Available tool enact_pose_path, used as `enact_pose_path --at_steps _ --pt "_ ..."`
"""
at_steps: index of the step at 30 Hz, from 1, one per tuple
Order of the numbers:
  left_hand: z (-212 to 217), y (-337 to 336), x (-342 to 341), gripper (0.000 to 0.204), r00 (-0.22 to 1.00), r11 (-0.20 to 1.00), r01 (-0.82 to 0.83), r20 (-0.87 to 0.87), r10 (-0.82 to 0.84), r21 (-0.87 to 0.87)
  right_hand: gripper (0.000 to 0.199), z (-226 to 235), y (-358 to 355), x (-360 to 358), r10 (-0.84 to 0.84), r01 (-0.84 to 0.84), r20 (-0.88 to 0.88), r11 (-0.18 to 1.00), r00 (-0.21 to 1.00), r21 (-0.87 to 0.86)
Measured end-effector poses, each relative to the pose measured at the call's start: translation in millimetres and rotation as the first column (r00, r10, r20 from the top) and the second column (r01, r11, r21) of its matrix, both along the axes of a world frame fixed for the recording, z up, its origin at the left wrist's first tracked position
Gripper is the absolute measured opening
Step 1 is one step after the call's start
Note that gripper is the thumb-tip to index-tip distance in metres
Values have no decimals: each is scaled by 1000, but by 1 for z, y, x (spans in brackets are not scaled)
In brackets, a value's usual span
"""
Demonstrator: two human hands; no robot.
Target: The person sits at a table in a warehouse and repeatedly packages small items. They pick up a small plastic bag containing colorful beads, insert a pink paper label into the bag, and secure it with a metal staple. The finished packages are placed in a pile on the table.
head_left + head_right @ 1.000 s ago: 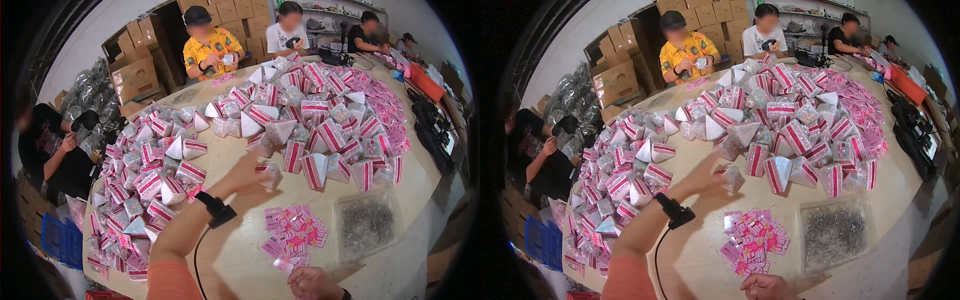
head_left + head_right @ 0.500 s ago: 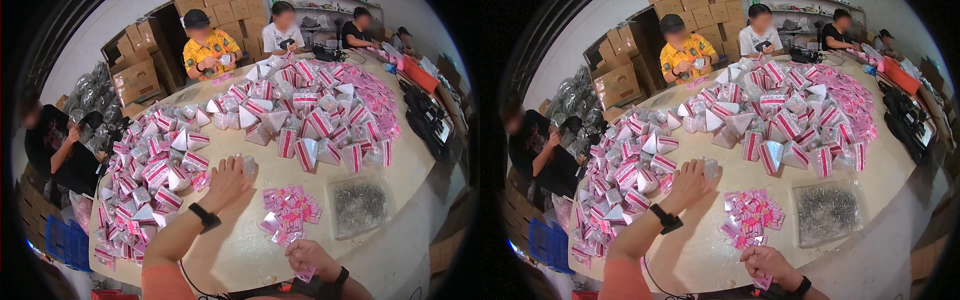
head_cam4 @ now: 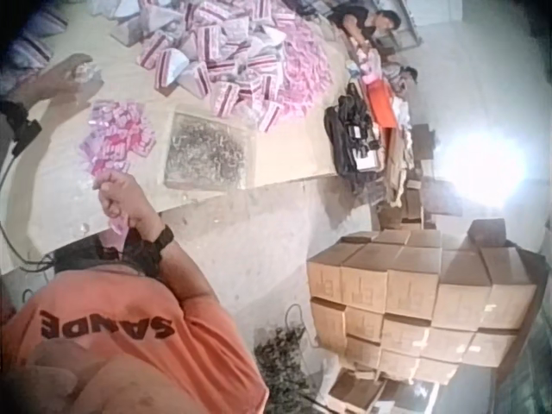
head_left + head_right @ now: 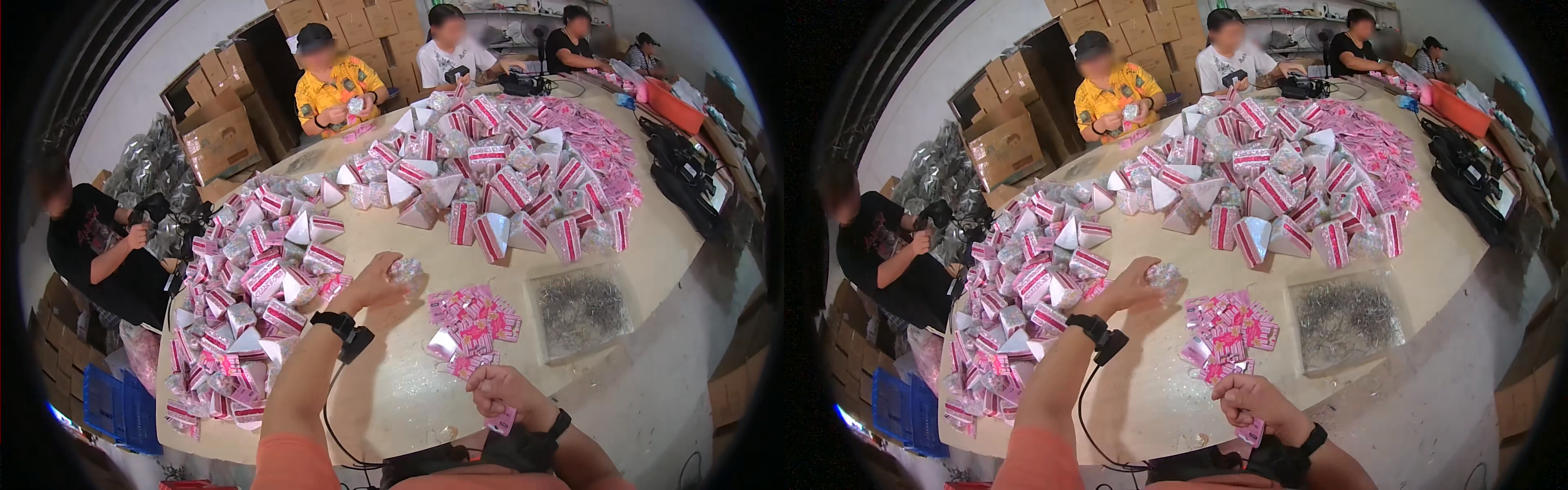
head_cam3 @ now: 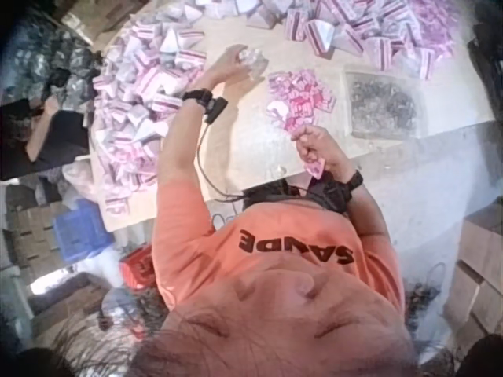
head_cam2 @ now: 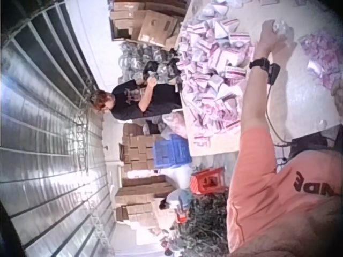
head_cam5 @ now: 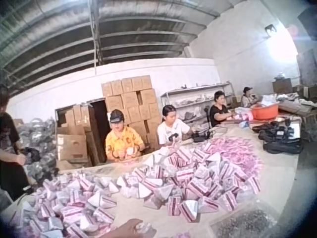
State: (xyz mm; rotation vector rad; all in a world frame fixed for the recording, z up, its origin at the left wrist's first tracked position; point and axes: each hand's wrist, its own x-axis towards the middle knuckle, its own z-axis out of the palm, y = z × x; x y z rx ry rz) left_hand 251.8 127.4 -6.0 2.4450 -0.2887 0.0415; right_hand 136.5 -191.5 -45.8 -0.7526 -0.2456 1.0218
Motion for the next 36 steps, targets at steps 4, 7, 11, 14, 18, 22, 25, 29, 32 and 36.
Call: enact_pose_path --at_steps 4,7,11,14,18,22,25,29,32,36 --pt "22 -20 -22 66 995 945 -95 45 85 312 17 -1 0 1 -22 22 9 1000 1000 -5" --pt "27 -35 -44 63 974 827 -183 210 81 532 16 2 1 0 -34 34 -5 999 999 0" --pt "19 -42 -72 73 979 866 -171 179 97 469 18 0 1 1 -31 32 48 999 998 -10" --pt "16 -46 -87 84 974 902 -180 201 107 394 19 4 2 3 -34 35 54 999 998 -14" --pt "5 -33 -81 88 975 931 -77 224 -6 357 21 4 1 2 -28 27 43 999 999 16" --pt "0 -30 -65 82 987 975 84 117 -110 205 21 -1 1 1 -19 18 24 999 1000 50" --pt "13 -45 -72 81 997 953 -53 76 32 297 21 -1 0 0 -33 32 21 999 999 43" --pt "10 -48 -94 80 989 976 -124 101 107 178 20 2 1 0 -38 37 45 999 998 24" --pt "3 -44 -110 78 983 985 -167 78 163 41 20 2 2 0 -52 50 47 998 998 26" --pt "2 -55 -144 71 972 848 -228 -67 224 -479 22 3 1 -3 -123 122 49 992 991 13"
